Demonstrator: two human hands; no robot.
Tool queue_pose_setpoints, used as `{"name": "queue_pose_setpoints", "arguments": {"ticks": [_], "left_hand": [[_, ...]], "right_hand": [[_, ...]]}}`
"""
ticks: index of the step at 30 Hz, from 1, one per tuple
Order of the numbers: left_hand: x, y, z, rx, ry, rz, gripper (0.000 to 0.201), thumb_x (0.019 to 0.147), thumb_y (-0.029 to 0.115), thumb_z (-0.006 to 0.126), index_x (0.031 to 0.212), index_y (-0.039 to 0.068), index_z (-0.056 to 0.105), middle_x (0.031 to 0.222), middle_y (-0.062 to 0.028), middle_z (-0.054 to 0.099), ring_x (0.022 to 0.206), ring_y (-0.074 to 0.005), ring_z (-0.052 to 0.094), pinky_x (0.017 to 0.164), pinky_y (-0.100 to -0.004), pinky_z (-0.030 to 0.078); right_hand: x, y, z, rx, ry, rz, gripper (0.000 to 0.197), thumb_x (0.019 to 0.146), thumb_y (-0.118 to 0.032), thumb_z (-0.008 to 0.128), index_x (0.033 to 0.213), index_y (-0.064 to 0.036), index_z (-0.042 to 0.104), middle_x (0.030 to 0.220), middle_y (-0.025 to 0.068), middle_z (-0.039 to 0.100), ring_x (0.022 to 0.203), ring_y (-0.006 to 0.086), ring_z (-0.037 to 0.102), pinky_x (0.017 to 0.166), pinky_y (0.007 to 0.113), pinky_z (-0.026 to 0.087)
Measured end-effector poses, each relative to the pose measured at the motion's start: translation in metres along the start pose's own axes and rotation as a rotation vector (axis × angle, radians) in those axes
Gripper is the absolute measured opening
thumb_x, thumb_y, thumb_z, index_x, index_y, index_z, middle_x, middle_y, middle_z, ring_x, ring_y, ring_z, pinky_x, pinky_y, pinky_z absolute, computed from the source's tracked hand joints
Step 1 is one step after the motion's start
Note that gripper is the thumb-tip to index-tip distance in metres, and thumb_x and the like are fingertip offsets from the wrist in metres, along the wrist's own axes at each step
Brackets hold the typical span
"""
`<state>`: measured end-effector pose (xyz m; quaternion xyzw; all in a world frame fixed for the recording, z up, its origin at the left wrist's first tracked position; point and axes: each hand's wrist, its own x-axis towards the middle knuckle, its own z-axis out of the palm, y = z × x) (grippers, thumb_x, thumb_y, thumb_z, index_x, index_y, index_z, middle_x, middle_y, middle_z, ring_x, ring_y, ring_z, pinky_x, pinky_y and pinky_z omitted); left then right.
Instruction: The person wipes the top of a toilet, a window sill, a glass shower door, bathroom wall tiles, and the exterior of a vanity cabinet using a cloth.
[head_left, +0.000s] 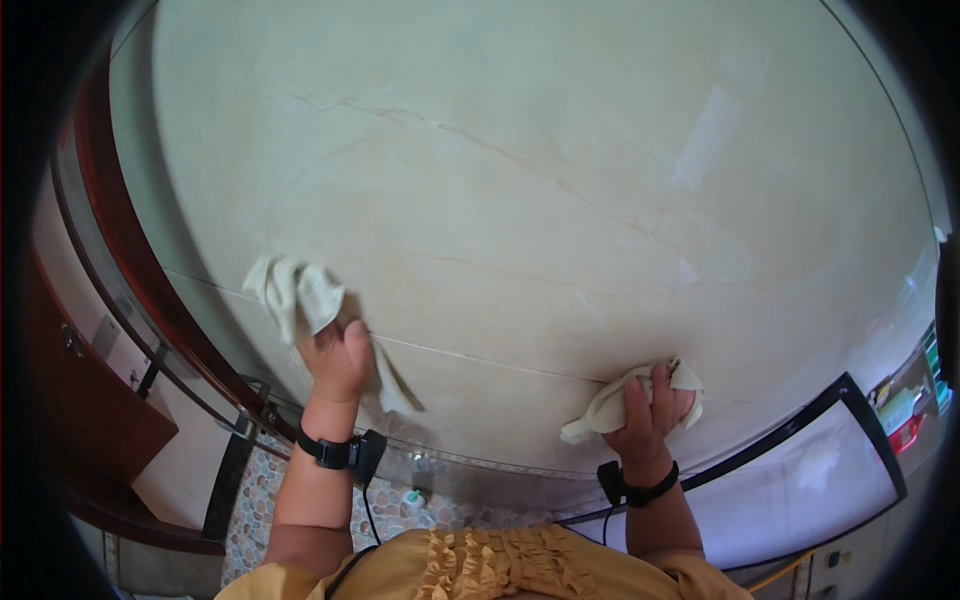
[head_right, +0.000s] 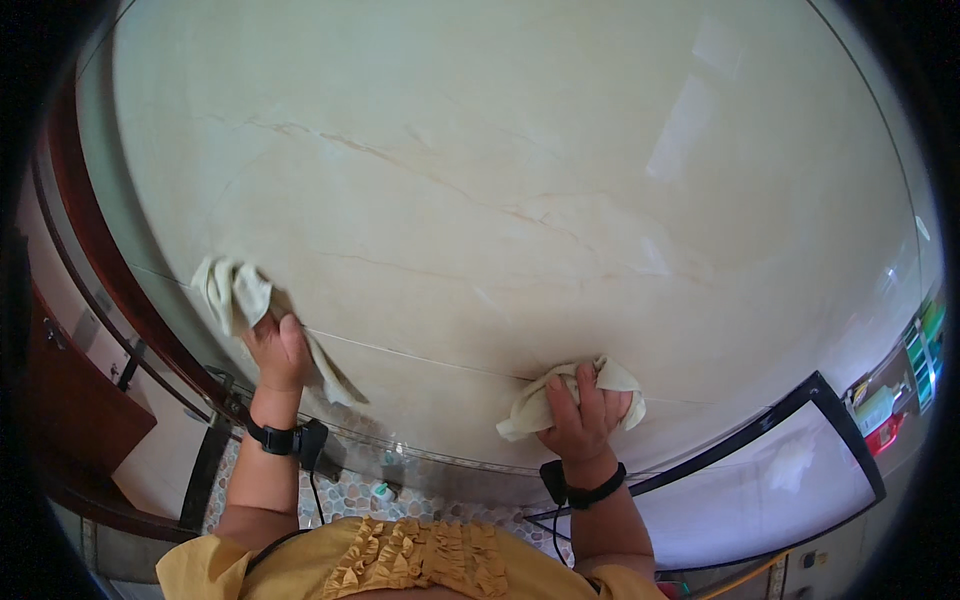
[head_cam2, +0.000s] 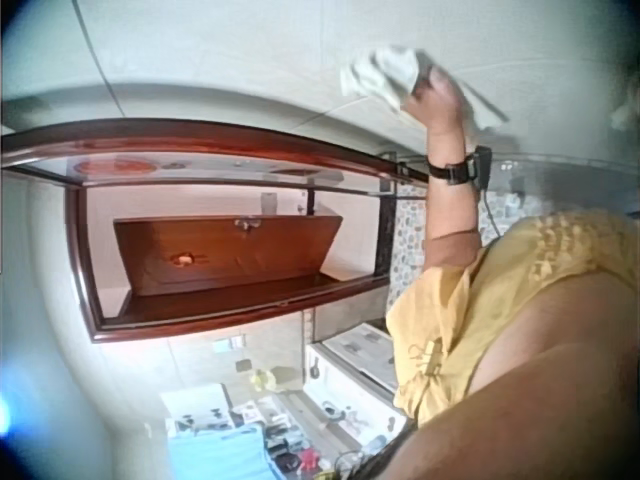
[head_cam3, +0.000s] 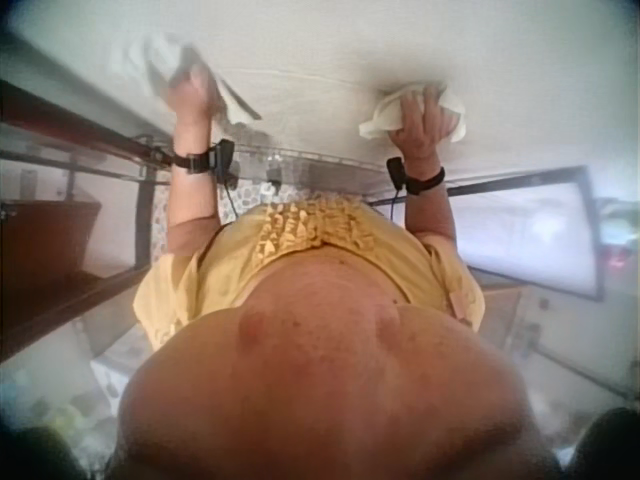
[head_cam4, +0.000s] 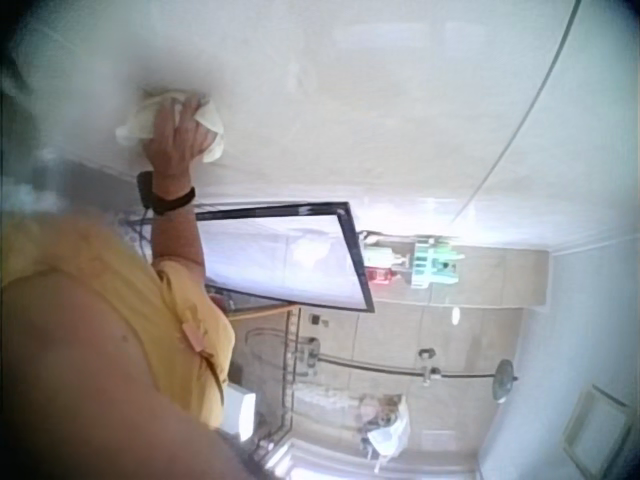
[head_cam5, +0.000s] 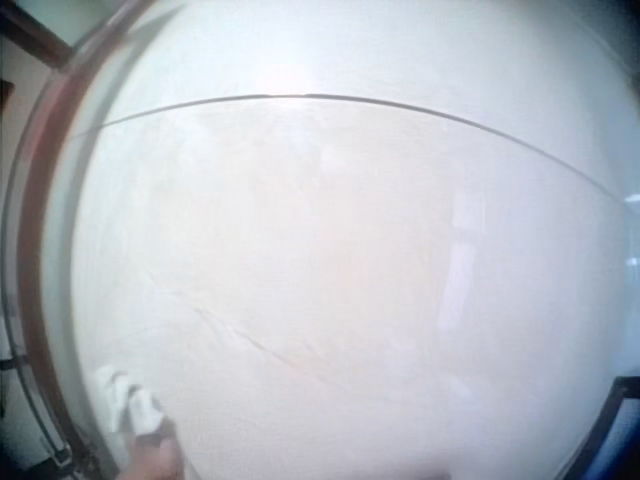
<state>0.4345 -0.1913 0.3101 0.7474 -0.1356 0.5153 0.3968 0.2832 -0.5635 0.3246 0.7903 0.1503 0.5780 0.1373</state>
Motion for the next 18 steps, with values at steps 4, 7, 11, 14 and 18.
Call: {"name": "queue_pose_setpoints", "arguments": {"ticks": [4,7,11,14,18], "left_hand": [[-0.072,-0.051,-0.001,0.214,0.039,-0.099,0.064,0.081,0.019,0.051,0.14,-0.004,0.041,0.14,-0.0258,0.045,0.134,-0.0442,0.036,0.115,-0.0455,0.023],[-0.097,-0.038,0.005,0.034,-0.025,-0.192,0.062,0.082,0.02,0.049,0.139,-0.004,0.042,0.139,-0.0258,0.046,0.134,-0.0442,0.036,0.115,-0.0471,0.023],[-0.144,-0.02,0.018,0.022,-0.385,-0.068,0.054,0.084,0.027,0.055,0.133,0.004,0.053,0.137,-0.0221,0.05,0.134,-0.0419,0.037,0.115,-0.0538,0.02],[-0.126,0.028,0.034,0.08,-0.489,0.193,0.049,0.083,0.031,0.059,0.128,0.011,0.06,0.136,-0.0184,0.051,0.133,-0.0408,0.039,0.113,-0.0576,0.019],[-0.061,0.108,0.039,0.045,-0.36,0.437,0.051,0.077,0.034,0.066,0.124,0.016,0.063,0.135,-0.0111,0.053,0.127,-0.0399,0.043,0.11,-0.0616,0.02]], "right_hand": [[0.0,-0.003,0.0,0.023,0.015,0.029,0.039,0.089,-0.037,0.062,0.113,-0.0061,0.058,0.131,0.0244,0.054,0.115,0.0415,0.052,0.095,0.056,0.037],[0.006,-0.002,0.001,0.053,0.054,0.059,0.033,0.081,-0.031,0.065,0.108,-0.0117,0.064,0.127,0.0187,0.057,0.106,0.0392,0.056,0.093,0.054,0.038],[0.011,-0.004,-0.002,0.115,0.066,0.087,0.035,0.07,-0.023,0.067,0.104,-0.0171,0.071,0.123,0.0131,0.06,0.101,0.0366,0.059,0.093,0.055,0.039],[0.009,-0.001,-0.003,0.091,0.066,0.076,0.04,0.066,-0.022,0.067,0.105,-0.0178,0.071,0.124,0.0123,0.06,0.104,0.0361,0.058,0.096,0.055,0.038],[0.009,-0.001,-0.007,0.108,-0.016,0.113,0.048,0.061,-0.025,0.07,0.109,-0.0188,0.071,0.125,0.0112,0.059,0.107,0.0339,0.057,0.098,0.051,0.037]]}}
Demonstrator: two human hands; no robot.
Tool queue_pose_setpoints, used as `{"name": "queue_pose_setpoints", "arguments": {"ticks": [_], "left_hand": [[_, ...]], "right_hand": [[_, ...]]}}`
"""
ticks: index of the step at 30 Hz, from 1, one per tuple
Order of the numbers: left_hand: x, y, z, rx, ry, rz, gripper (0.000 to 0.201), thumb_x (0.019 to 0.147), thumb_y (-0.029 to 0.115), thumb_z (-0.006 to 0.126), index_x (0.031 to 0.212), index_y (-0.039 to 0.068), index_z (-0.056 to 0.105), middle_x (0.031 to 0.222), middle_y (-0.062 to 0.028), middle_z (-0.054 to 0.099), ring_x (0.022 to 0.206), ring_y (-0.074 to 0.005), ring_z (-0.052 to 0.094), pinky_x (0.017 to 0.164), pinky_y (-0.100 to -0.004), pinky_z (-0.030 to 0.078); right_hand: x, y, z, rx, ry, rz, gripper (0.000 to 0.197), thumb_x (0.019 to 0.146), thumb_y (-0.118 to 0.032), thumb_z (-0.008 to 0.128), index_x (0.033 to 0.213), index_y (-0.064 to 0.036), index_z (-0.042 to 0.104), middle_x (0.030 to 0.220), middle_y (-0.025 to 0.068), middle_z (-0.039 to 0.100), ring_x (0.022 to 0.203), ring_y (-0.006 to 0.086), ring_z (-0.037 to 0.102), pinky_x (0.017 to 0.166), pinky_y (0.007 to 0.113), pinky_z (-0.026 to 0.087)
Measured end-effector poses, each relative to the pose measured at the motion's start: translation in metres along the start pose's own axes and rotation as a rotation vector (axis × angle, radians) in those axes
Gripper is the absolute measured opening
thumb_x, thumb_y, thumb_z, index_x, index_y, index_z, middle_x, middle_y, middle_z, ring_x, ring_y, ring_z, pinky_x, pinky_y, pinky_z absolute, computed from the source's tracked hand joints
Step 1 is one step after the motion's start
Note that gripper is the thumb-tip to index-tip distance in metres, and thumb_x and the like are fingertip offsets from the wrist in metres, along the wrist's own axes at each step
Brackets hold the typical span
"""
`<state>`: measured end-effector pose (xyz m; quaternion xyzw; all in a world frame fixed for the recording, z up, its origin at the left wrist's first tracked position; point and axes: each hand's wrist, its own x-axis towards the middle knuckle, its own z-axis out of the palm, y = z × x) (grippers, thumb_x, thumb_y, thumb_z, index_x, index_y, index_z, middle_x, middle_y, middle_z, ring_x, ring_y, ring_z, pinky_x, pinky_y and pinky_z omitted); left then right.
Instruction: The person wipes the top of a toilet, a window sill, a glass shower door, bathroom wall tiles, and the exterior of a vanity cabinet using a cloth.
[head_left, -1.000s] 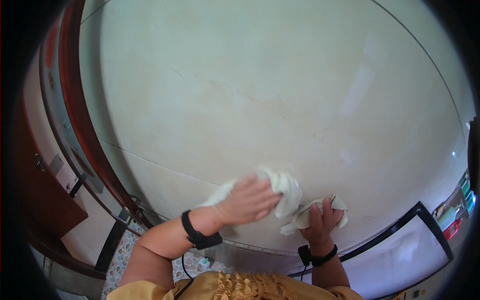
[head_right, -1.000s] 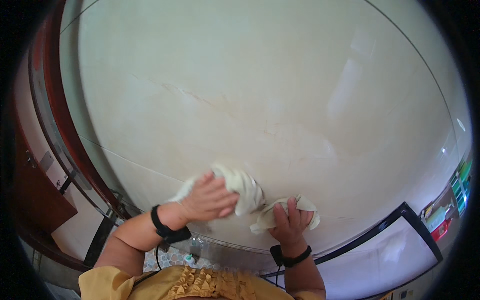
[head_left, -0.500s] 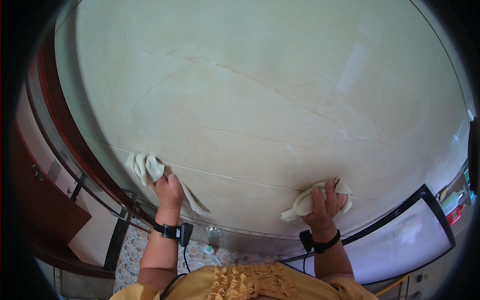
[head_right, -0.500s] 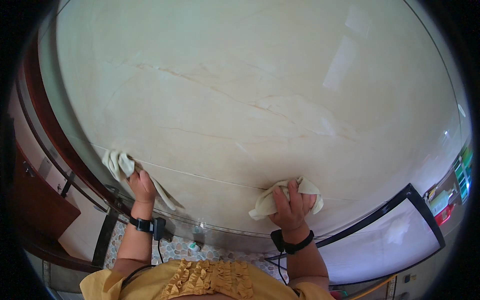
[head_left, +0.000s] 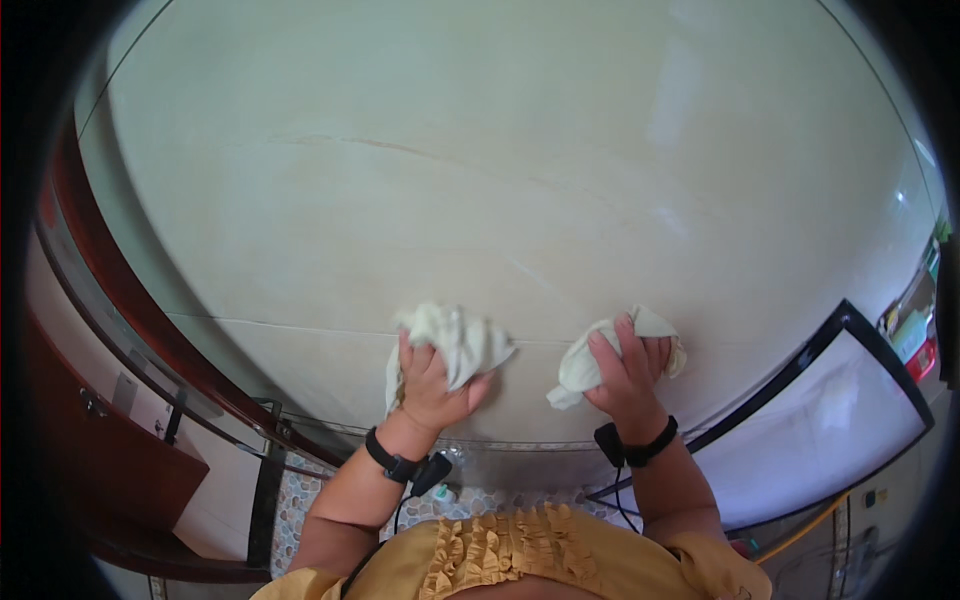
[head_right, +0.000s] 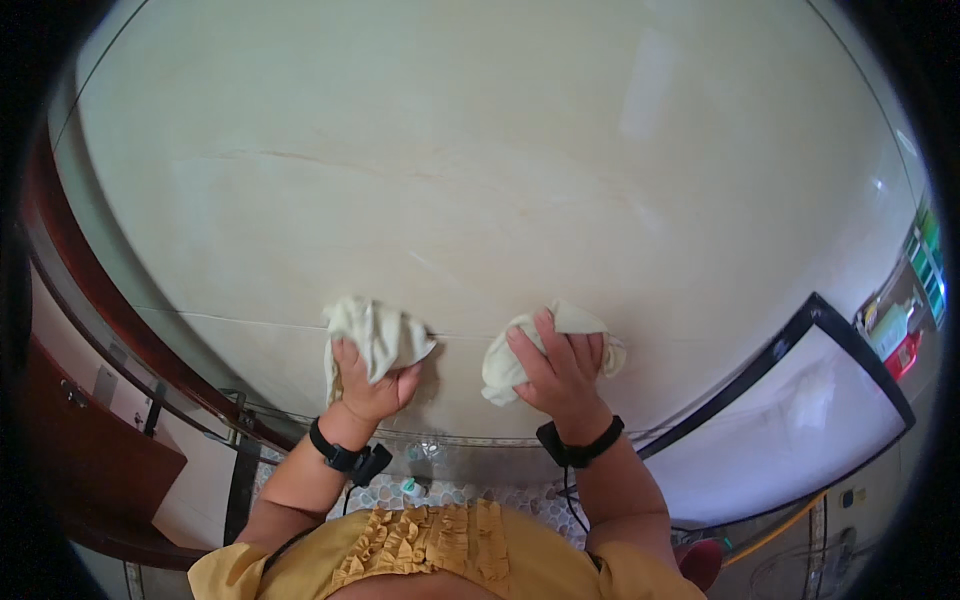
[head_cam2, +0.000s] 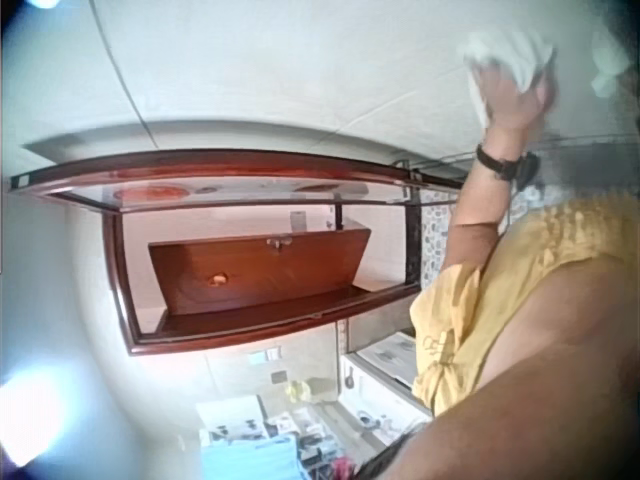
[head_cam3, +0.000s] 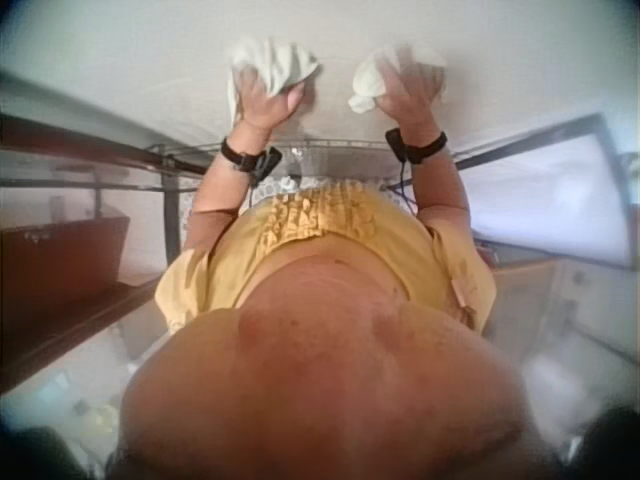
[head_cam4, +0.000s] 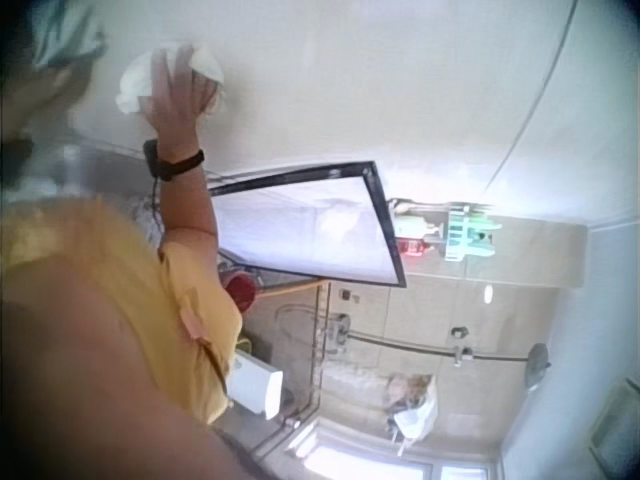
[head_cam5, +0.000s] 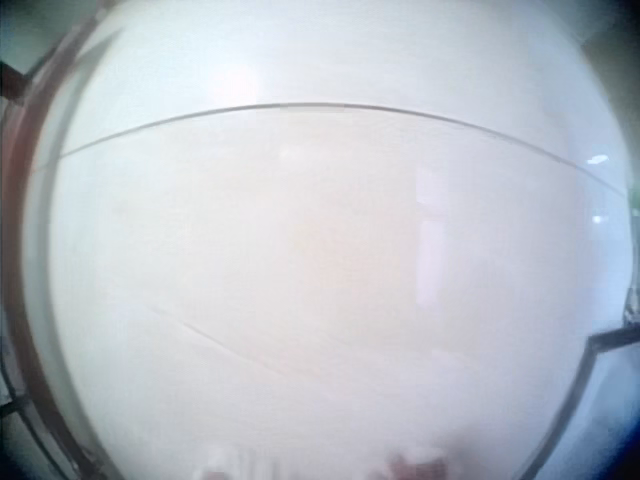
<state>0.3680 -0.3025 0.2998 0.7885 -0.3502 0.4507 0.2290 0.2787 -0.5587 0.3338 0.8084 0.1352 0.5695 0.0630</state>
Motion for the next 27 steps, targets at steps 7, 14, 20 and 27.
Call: {"name": "queue_pose_setpoints", "arguments": {"ticks": [7,14,20,27], "left_hand": [[0.137,0.057,-0.035,0.049,0.051,0.287,0.053,0.072,0.029,0.069,0.122,0.013,0.061,0.13,-0.0093,0.053,0.127,-0.0394,0.042,0.111,-0.0579,0.022],[0.142,0.053,-0.023,0.113,0.174,0.28,0.049,0.079,0.031,0.064,0.124,0.011,0.062,0.135,-0.0109,0.052,0.132,-0.0403,0.039,0.113,-0.0574,0.02],[0.137,0.05,-0.02,0.187,0.114,0.299,0.047,0.09,0.03,0.052,0.13,0.008,0.058,0.143,-0.0204,0.045,0.138,-0.0463,0.031,0.115,-0.0575,0.018],[0.134,0.059,-0.019,0.205,0.124,0.278,0.048,0.088,0.032,0.055,0.129,0.008,0.059,0.145,-0.021,0.043,0.135,-0.0486,0.033,0.113,-0.0588,0.02]], "right_hand": [[0.001,0.0,-0.005,0.047,-0.036,0.015,0.058,0.06,-0.027,0.072,0.118,-0.0207,0.069,0.132,0.0094,0.056,0.114,0.0286,0.053,0.099,0.047,0.036],[0.02,-0.006,-0.009,0.145,-0.229,-0.361,0.046,0.075,-0.013,0.062,0.122,-0.0143,0.062,0.125,0.0064,0.056,0.105,0.023,0.055,0.092,0.039,0.045],[0.083,0.074,-0.053,0.083,0.005,-0.228,0.051,0.076,-0.027,0.069,0.125,-0.013,0.061,0.116,0.0044,0.061,0.105,0.0237,0.058,0.095,0.043,0.043],[0.056,0.18,-0.079,-0.057,0.559,0.33,0.04,0.084,-0.012,0.063,0.123,-0.0036,0.058,0.116,0.0168,0.062,0.105,0.036,0.057,0.099,0.044,0.041]]}}
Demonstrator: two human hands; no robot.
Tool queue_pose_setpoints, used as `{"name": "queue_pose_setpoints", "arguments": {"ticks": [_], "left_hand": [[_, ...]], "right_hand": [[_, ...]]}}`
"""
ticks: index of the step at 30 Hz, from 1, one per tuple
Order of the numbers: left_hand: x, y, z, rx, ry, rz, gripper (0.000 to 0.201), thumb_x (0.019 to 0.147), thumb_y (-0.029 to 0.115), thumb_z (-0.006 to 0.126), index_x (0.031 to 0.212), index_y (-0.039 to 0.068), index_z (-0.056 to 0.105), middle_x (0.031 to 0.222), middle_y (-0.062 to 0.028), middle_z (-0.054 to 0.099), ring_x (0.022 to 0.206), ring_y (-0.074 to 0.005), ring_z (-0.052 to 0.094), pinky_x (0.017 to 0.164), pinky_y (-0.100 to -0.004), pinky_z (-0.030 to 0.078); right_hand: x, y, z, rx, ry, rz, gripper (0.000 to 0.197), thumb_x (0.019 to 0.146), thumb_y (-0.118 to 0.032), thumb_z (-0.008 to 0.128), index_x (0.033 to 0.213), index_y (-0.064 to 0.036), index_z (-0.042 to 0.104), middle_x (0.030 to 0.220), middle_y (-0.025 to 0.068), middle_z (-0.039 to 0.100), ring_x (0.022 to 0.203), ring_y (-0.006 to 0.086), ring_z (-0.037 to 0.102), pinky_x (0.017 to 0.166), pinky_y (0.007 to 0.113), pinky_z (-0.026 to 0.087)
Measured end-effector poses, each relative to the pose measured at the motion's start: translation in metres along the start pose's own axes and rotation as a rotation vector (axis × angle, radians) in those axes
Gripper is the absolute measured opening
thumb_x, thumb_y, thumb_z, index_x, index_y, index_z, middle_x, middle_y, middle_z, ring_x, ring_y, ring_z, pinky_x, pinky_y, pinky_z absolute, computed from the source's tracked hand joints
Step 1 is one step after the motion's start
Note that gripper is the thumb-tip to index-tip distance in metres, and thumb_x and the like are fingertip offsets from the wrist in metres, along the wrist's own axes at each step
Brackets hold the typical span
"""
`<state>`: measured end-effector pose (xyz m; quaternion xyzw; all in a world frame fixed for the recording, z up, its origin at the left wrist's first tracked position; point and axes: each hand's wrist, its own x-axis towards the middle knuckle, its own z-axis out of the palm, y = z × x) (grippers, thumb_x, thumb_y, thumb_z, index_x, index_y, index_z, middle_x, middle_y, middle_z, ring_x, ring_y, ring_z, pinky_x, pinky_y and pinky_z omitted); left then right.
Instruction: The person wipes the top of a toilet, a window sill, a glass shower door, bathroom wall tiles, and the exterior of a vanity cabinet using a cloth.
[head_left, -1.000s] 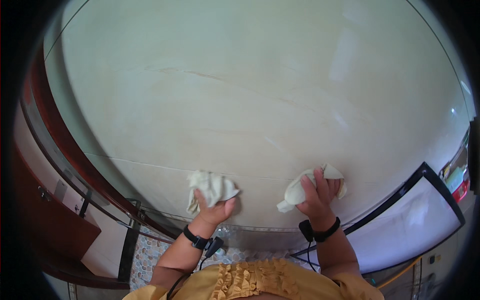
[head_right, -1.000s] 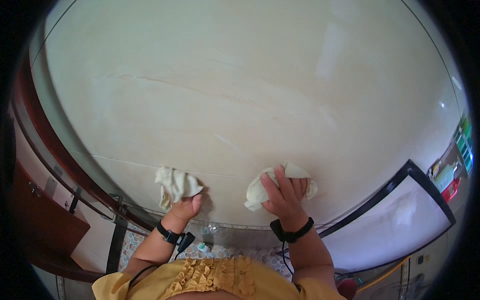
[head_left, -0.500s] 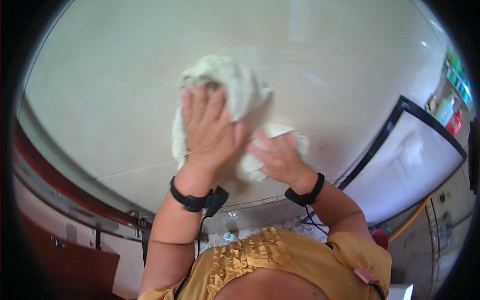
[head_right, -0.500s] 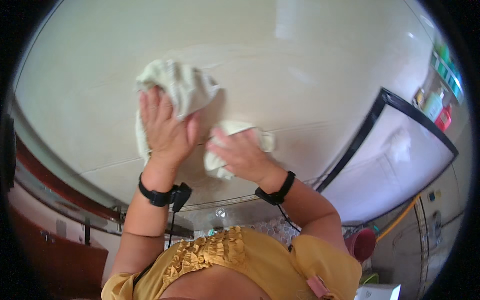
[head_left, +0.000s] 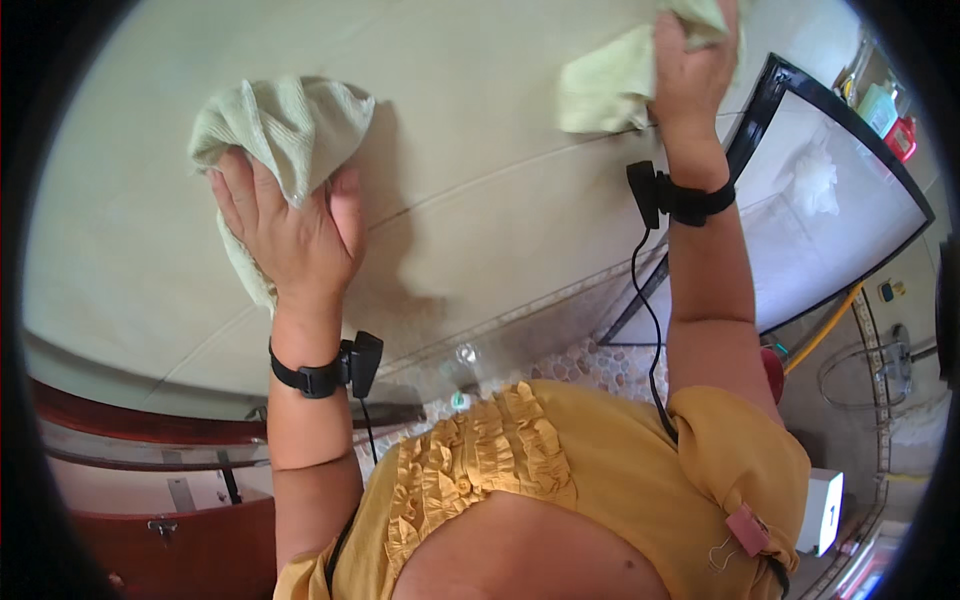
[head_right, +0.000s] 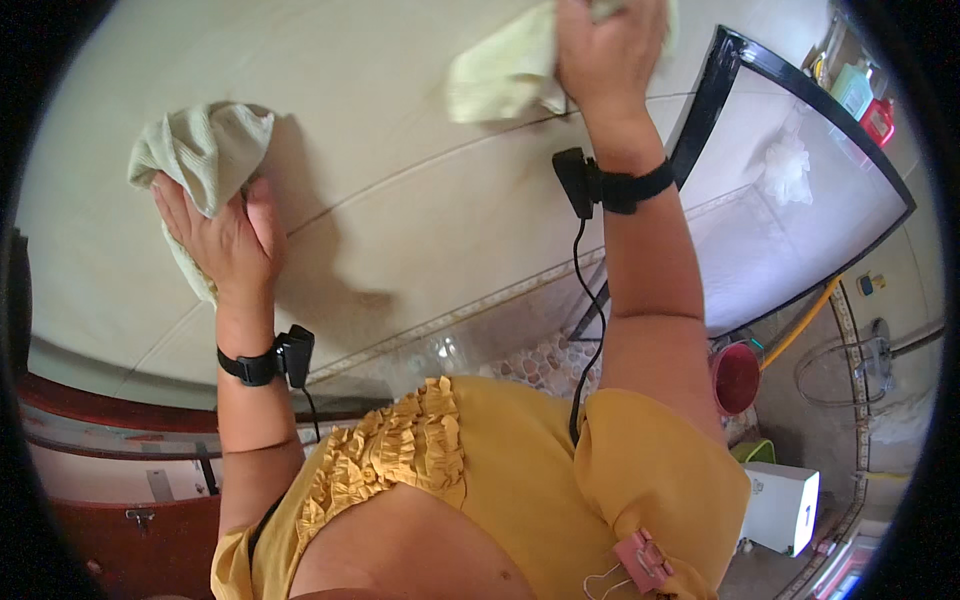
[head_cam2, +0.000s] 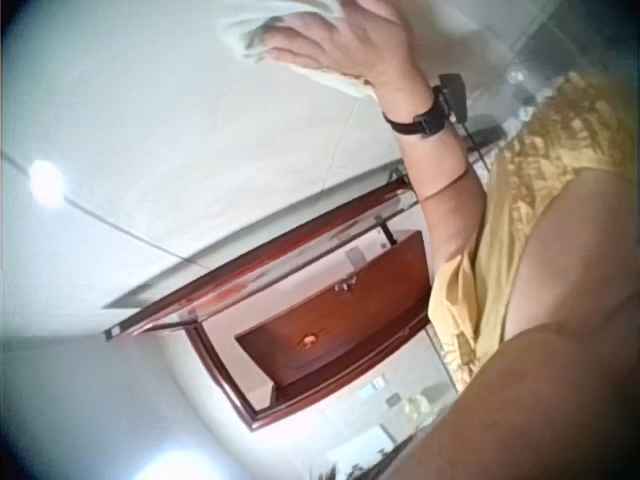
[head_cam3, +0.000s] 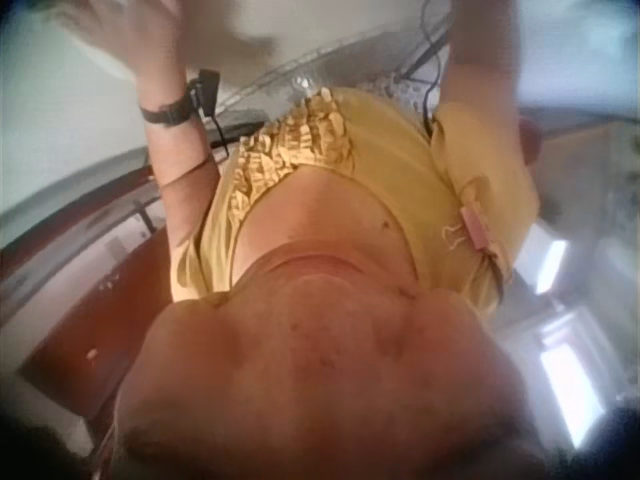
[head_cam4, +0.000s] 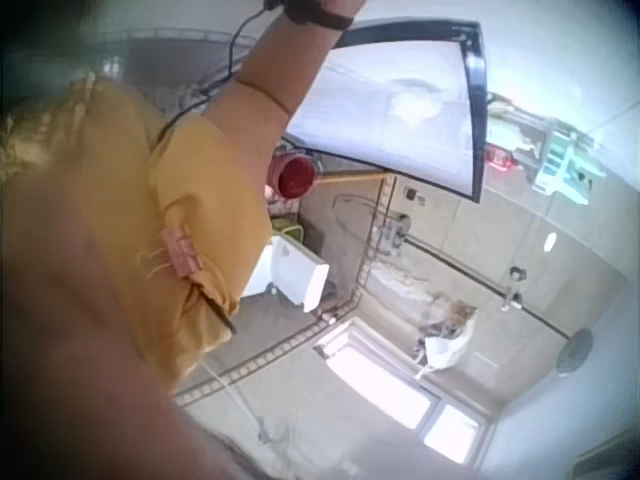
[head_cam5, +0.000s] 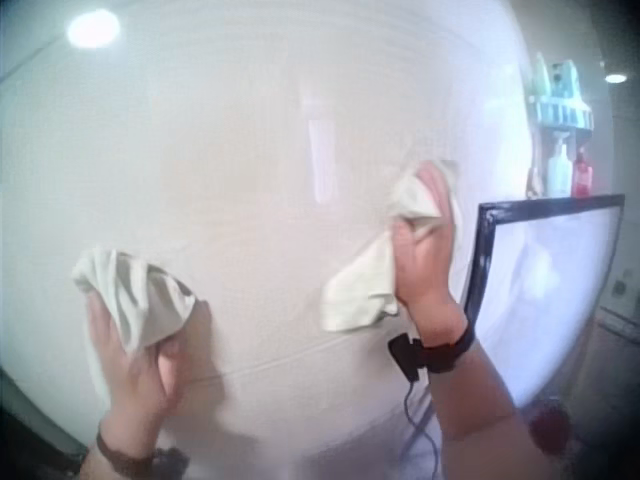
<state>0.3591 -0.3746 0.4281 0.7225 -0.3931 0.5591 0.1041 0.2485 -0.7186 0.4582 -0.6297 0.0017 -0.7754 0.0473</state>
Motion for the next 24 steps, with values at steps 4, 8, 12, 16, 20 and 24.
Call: {"name": "queue_pose_setpoints", "arguments": {"ticks": [4,8,12,16,20,24], "left_hand": [[-0.005,0.011,0.012,-0.004,0.042,0.008,0.052,0.087,0.034,0.057,0.131,0.008,0.057,0.146,-0.0204,0.043,0.133,-0.0495,0.034,0.112,-0.0585,0.021],[-0.031,0.018,0.033,-0.043,0.078,0.054,0.058,0.087,0.038,0.058,0.135,0.007,0.054,0.148,-0.0212,0.04,0.135,-0.0473,0.033,0.113,-0.058,0.02],[-0.066,0.064,0.037,-0.405,-0.301,0.027,0.05,0.085,0.031,0.06,0.126,0.003,0.057,0.136,-0.0174,0.049,0.135,-0.038,0.036,0.114,-0.0553,0.021],[-0.143,0.063,0.067,-0.57,-0.068,0.231,0.034,0.086,0.018,0.057,0.117,0.004,0.059,0.123,-0.0138,0.053,0.129,-0.0308,0.041,0.109,-0.0532,0.028],[-0.194,0.007,0.05,-0.442,-0.097,0.215,0.035,0.08,0.023,0.063,0.113,0.01,0.062,0.118,-0.0111,0.055,0.123,-0.0289,0.045,0.106,-0.0529,0.031],[-0.257,-0.094,0.009,-0.059,-0.171,-0.045,0.03,0.08,0.033,0.062,0.105,0.018,0.066,0.11,-0.0069,0.061,0.11,-0.0279,0.055,0.114,-0.0514,0.026]], "right_hand": [[-0.1,0.034,-0.026,0.255,0.04,0.421,0.039,0.084,-0.015,0.058,0.118,0.004,0.054,0.129,0.025,0.051,0.12,0.0436,0.046,0.109,0.046,0.033],[-0.171,-0.004,-0.023,0.322,0.013,0.546,0.047,0.087,-0.021,0.059,0.125,0.0052,0.049,0.137,0.029,0.043,0.124,0.0476,0.042,0.109,0.048,0.033],[-0.179,-0.077,-0.001,0.042,-0.144,0.266,0.061,0.093,-0.036,0.059,0.138,0.0008,0.041,0.144,0.0329,0.034,0.131,0.0502,0.035,0.108,0.055,0.033],[-0.187,-0.123,0.0,0.028,-0.309,-0.101,0.056,0.09,-0.041,0.063,0.13,-0.0044,0.052,0.139,0.0298,0.042,0.127,0.0516,0.04,0.1,0.06,0.036],[-0.201,-0.119,-0.003,0.033,-0.411,-0.316,0.046,0.087,-0.038,0.067,0.119,-0.006,0.058,0.133,0.0279,0.05,0.113,0.0489,0.049,0.088,0.055,0.04],[-0.2,-0.13,-0.001,0.028,-0.397,-0.36,0.039,0.089,-0.027,0.065,0.12,-0.0042,0.057,0.13,0.0318,0.052,0.102,0.0459,0.052,0.087,0.054,0.04]]}}
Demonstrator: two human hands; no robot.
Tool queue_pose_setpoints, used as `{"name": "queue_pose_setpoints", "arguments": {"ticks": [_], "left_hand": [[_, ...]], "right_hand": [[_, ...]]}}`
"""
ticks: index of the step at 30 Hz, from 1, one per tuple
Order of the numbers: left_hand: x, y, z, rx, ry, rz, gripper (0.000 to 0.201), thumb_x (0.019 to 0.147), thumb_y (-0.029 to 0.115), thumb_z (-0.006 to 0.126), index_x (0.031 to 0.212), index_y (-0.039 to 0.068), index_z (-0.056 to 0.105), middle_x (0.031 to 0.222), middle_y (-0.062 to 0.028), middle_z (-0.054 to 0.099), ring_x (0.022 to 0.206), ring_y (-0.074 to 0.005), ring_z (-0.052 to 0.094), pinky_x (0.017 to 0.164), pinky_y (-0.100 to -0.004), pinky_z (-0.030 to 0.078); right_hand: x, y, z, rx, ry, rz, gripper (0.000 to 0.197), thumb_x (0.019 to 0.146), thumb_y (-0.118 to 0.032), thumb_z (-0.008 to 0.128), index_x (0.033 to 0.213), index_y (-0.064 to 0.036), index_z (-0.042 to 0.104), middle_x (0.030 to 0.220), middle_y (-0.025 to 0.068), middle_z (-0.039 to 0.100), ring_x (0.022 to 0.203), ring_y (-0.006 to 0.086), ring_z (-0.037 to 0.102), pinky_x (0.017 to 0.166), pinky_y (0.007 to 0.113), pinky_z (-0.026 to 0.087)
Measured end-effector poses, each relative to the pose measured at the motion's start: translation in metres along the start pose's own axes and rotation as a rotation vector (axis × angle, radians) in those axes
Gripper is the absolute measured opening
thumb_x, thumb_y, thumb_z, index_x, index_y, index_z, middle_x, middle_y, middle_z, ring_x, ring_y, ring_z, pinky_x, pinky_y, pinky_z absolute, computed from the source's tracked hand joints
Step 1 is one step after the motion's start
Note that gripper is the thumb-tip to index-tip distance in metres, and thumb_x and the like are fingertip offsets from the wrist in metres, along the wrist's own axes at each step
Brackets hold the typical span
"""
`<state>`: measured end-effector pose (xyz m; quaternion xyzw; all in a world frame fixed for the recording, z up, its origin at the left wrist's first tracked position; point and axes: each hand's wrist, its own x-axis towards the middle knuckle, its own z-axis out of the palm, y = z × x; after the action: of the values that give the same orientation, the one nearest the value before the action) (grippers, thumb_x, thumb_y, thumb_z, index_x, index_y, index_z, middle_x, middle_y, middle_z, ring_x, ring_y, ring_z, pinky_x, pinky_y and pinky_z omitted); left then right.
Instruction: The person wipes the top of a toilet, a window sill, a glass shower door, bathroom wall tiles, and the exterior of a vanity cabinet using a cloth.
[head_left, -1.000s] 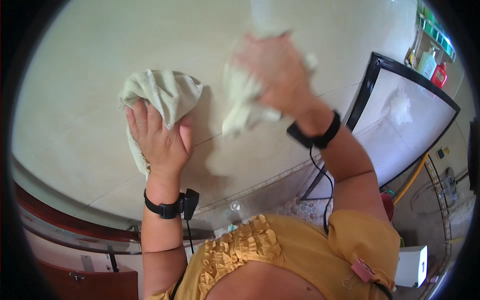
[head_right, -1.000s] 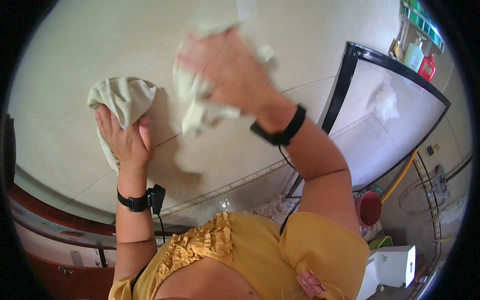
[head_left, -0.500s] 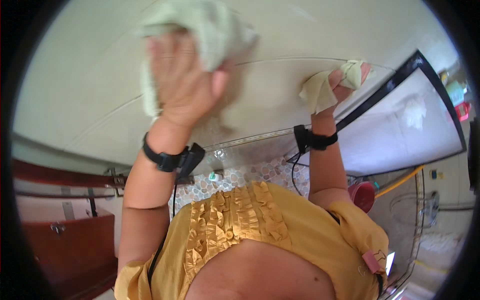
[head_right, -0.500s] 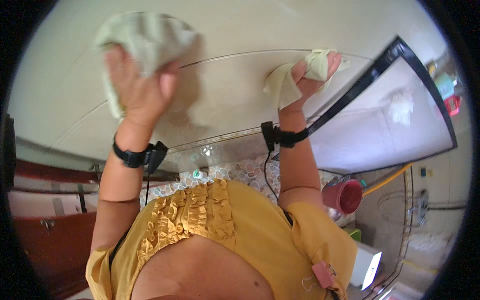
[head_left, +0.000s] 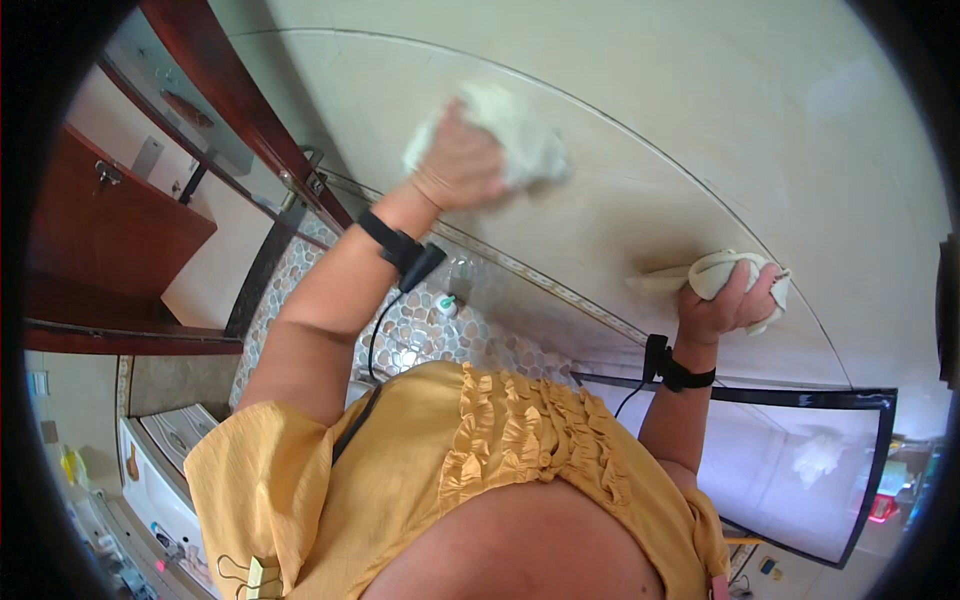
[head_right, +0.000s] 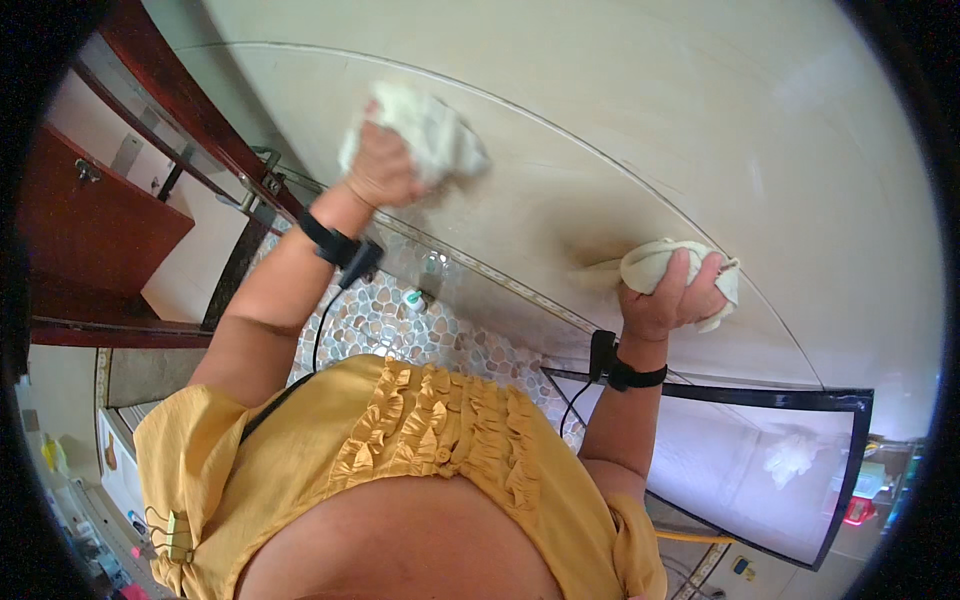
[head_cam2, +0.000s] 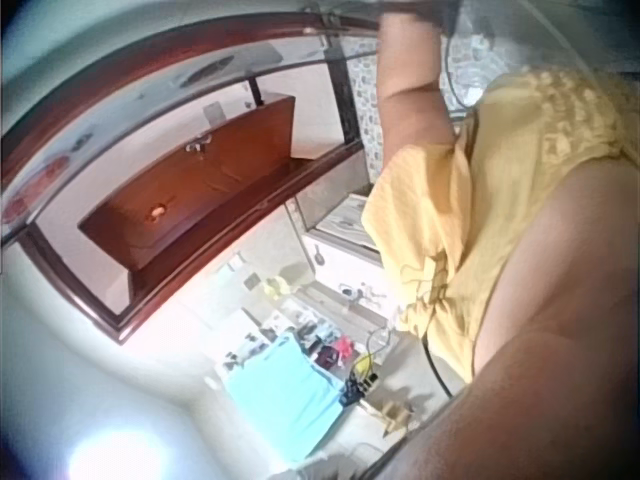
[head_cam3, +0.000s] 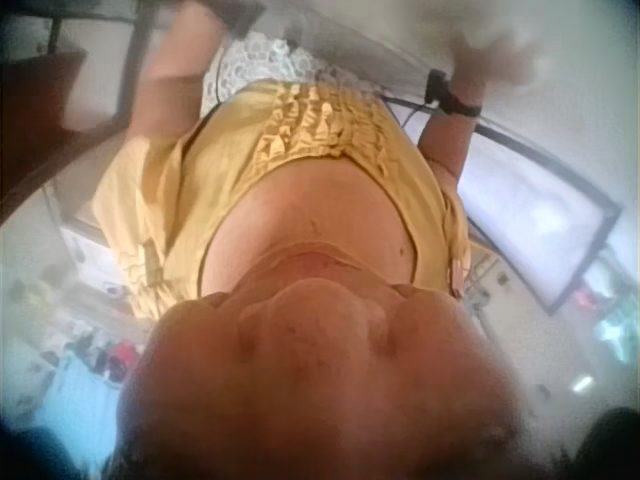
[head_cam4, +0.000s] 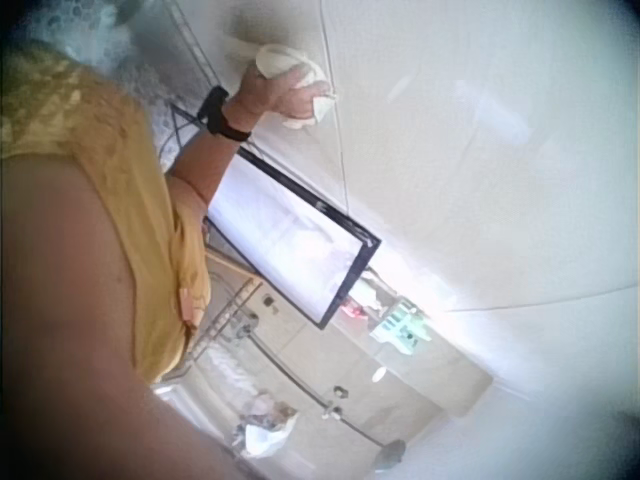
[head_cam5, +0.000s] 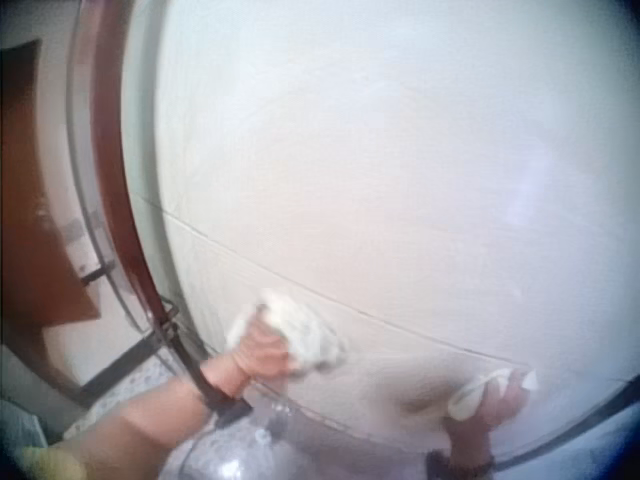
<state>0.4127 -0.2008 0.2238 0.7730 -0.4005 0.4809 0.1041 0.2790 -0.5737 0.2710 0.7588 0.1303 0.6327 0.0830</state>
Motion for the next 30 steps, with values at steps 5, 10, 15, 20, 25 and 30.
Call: {"name": "queue_pose_setpoints", "arguments": {"ticks": [5,10,15,20,25,30], "left_hand": [[-0.052,-0.1,-0.01,0.042,0.281,-0.79,0.023,0.083,0.016,0.055,0.1,0.002,0.062,0.113,-0.0194,0.057,0.105,-0.0432,0.052,0.101,-0.0503,0.038],[-0.107,-0.097,0.049,-0.023,0.687,-1.341,0.043,0.097,0.016,0.038,0.13,-0.012,0.041,0.143,-0.0353,0.032,0.134,-0.0477,0.029,0.114,-0.0476,0.023],[-0.159,-0.033,0.123,0.209,0.051,-1.835,0.04,0.099,0.016,0.034,0.131,-0.008,0.043,0.146,-0.0271,0.033,0.14,-0.0395,0.026,0.118,-0.0478,0.02],[-0.105,0.101,0.123,-0.558,-0.18,-1.729,0.036,0.094,0.019,0.044,0.12,-0.004,0.054,0.126,-0.018,0.049,0.114,-0.0321,0.042,0.1,-0.0435,0.033],[0.003,0.169,0.02,-1.24,-0.172,-1.36,0.033,0.089,0.022,0.053,0.11,0.0,0.065,0.106,-0.0089,0.065,0.089,-0.0248,0.059,0.083,-0.0392,0.047],[0.008,0.115,-0.047,-0.803,-0.229,-0.97,0.026,0.084,0.01,0.053,0.105,0.002,0.065,0.092,-0.0183,0.068,0.078,-0.0377,0.064,0.072,-0.0423,0.052]], "right_hand": [[-0.003,0.002,0.012,-0.061,0.065,-0.072,0.048,0.094,-0.043,0.055,0.123,-0.0044,0.055,0.131,0.03,0.051,0.098,0.0444,0.05,0.083,0.053,0.04],[0.003,0.003,0.018,-0.039,0.055,-0.034,0.052,0.093,-0.045,0.054,0.123,-0.0024,0.054,0.13,0.0314,0.05,0.102,0.0447,0.05,0.085,0.054,0.038],[0.002,0.003,0.018,-0.055,0.074,-0.036,0.05,0.09,-0.043,0.059,0.121,-0.0036,0.056,0.129,0.0302,0.051,0.1,0.0447,0.05,0.083,0.052,0.038],[-0.008,0.002,0.016,-0.027,0.097,-0.03,0.048,0.087,-0.044,0.062,0.118,-0.0062,0.059,0.127,0.0284,0.053,0.098,0.0433,0.052,0.082,0.05,0.039],[-0.009,0.012,0.007,-0.036,0.066,-0.113,0.05,0.089,-0.05,0.059,0.121,-0.0119,0.061,0.127,0.0183,0.058,0.094,0.0342,0.055,0.082,0.047,0.039],[-0.009,0.016,0.008,0.098,-0.017,-0.182,0.04,0.088,-0.044,0.063,0.117,-0.0168,0.064,0.124,0.0081,0.062,0.094,0.0258,0.058,0.085,0.042,0.04]]}}
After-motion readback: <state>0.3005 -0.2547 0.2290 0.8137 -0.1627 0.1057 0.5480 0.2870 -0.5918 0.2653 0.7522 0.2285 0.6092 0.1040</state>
